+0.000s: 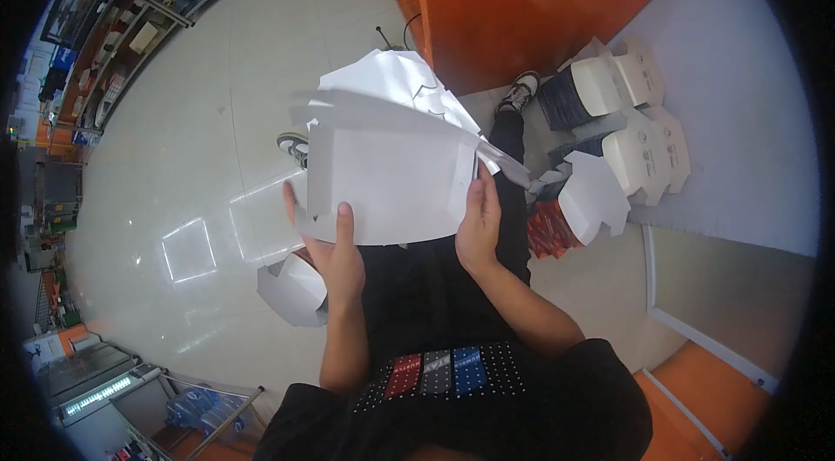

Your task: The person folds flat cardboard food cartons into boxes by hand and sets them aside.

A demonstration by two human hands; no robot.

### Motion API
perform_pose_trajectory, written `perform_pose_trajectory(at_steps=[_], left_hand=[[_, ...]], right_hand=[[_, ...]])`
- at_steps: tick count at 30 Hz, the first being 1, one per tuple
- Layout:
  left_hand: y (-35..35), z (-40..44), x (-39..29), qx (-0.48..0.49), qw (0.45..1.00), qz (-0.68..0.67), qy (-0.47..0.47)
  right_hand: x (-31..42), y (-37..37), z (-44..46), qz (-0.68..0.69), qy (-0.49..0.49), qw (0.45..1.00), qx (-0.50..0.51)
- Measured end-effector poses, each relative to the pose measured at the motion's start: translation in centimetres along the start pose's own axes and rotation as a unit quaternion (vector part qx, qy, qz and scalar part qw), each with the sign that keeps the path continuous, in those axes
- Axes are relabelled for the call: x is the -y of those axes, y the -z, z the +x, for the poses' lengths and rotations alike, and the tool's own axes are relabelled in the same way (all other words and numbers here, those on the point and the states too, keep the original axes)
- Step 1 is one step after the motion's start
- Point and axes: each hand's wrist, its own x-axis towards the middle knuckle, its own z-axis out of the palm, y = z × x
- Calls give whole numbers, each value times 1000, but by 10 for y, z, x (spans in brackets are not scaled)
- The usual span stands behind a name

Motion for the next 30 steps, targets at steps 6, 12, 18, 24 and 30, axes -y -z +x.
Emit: perform_pose_trajectory(at_steps=[6,12,18,24,30], left_hand=[[10,6,-4,167,925,300,-162],[15,-10,7,311,874,338,-157],[19,-16,0,244,798,490,-252],[26,-27,31,142,870,267,-388],[32,-27,35,128,841,263,-455]], right_hand=[[42,27,3,-494,-146,789,335],[60,-8,15,21,-232,937,260],[40,-26,31,60,-235,931,271],[40,-20,32,134,-262,936,193],[57,-35,18,170,-239,944,153]])
